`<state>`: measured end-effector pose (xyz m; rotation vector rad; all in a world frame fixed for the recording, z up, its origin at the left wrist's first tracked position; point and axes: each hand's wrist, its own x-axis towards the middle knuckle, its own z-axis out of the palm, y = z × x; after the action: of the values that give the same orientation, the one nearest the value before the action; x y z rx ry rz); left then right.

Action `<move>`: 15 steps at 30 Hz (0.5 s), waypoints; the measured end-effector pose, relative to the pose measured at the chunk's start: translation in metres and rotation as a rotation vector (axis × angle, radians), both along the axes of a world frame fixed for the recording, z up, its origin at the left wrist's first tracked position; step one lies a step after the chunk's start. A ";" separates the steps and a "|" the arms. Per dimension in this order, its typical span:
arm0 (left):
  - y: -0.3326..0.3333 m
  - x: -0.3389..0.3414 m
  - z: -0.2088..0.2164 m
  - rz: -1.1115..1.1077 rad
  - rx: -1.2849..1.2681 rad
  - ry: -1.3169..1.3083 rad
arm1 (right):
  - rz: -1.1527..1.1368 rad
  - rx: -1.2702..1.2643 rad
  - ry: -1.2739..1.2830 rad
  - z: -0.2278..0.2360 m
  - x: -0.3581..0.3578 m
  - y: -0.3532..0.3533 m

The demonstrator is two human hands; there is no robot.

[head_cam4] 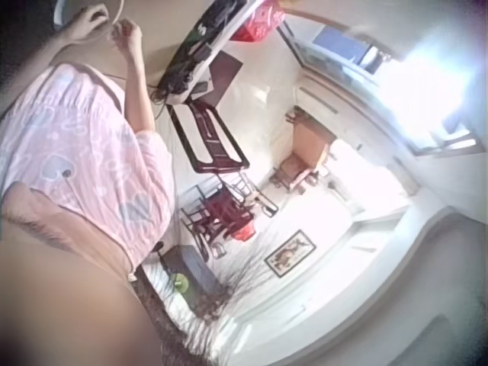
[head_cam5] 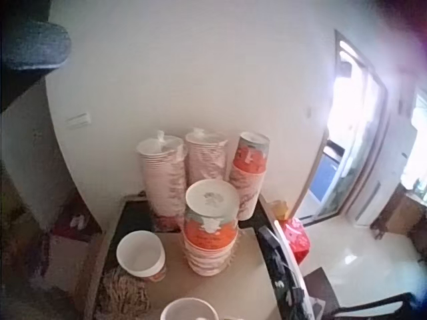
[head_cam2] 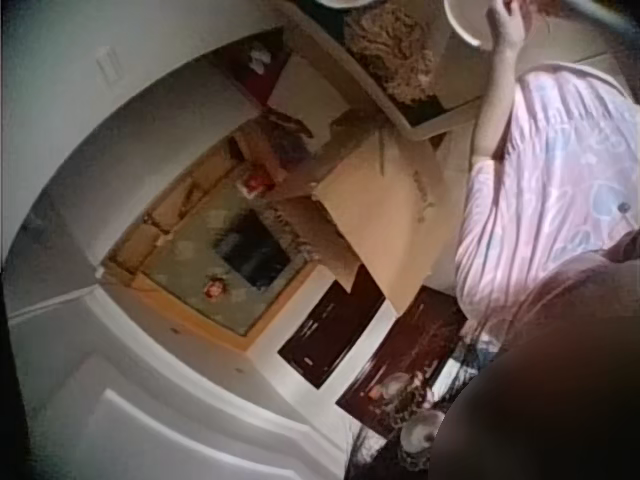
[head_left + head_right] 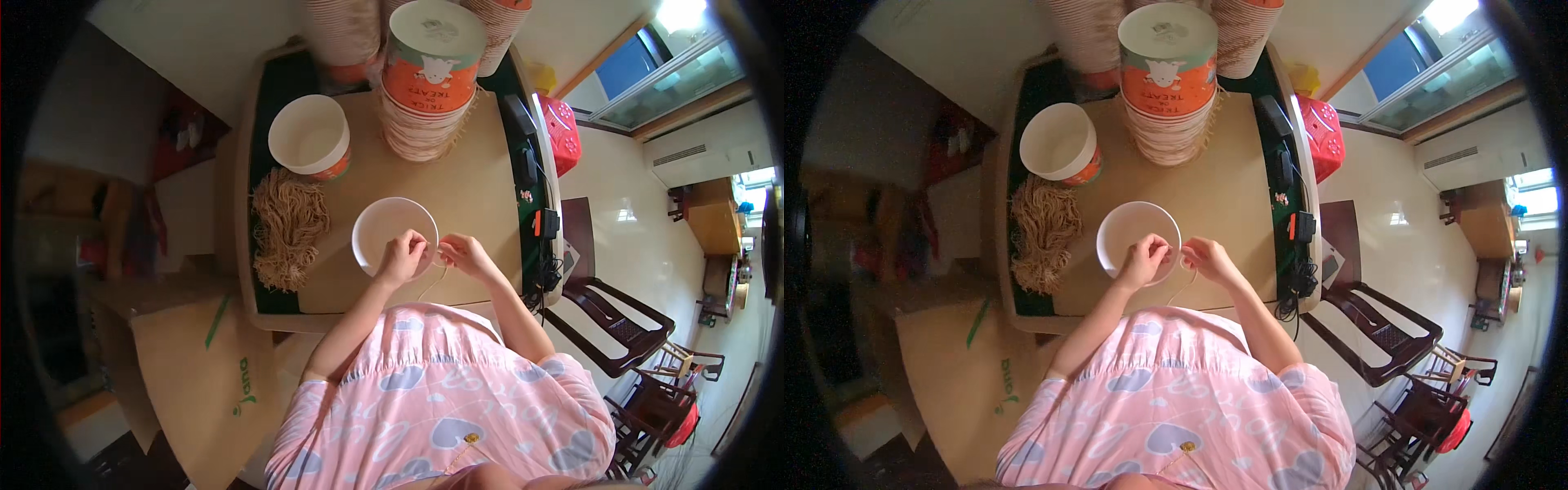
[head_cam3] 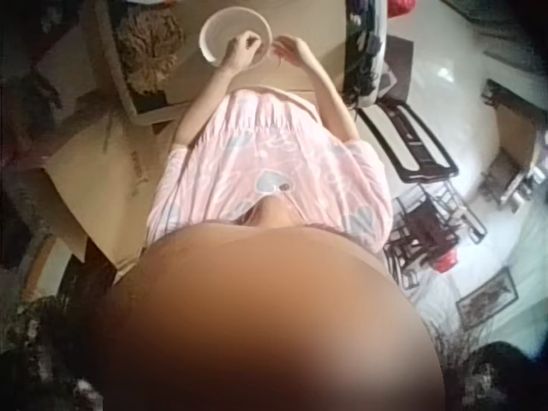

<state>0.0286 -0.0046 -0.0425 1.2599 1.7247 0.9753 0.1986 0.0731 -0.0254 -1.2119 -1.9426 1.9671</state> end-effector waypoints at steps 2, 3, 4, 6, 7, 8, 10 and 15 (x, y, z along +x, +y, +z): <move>-0.002 -0.005 -0.002 0.080 -0.106 -0.464 | -0.201 -0.196 0.068 0.011 0.005 -0.006; -0.002 -0.007 -0.004 0.075 -0.136 -0.540 | -0.197 -0.196 0.065 0.014 0.005 -0.010; -0.002 -0.009 -0.005 0.079 -0.135 -0.543 | -0.221 -0.174 0.163 0.017 0.004 -0.015; 0.000 -0.011 0.001 0.092 -0.241 -0.684 | -0.255 -0.107 0.249 0.024 -0.001 -0.024; 0.000 -0.012 -0.001 0.090 -0.240 -0.687 | -0.261 -0.064 0.237 0.029 -0.006 -0.028; 0.000 -0.012 -0.003 0.061 -0.246 -0.656 | -0.291 -0.075 0.225 0.034 -0.012 -0.029; 0.000 -0.012 -0.006 0.032 -0.247 -0.626 | -0.262 0.086 0.199 0.028 -0.021 -0.031; 0.004 -0.006 0.003 0.086 -0.208 -0.688 | -0.185 0.576 -0.019 0.021 -0.038 -0.027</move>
<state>0.0228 -0.0004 -0.0396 0.6112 1.2932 1.0841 0.1610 0.0463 -0.0048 -1.1842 -2.1005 1.1846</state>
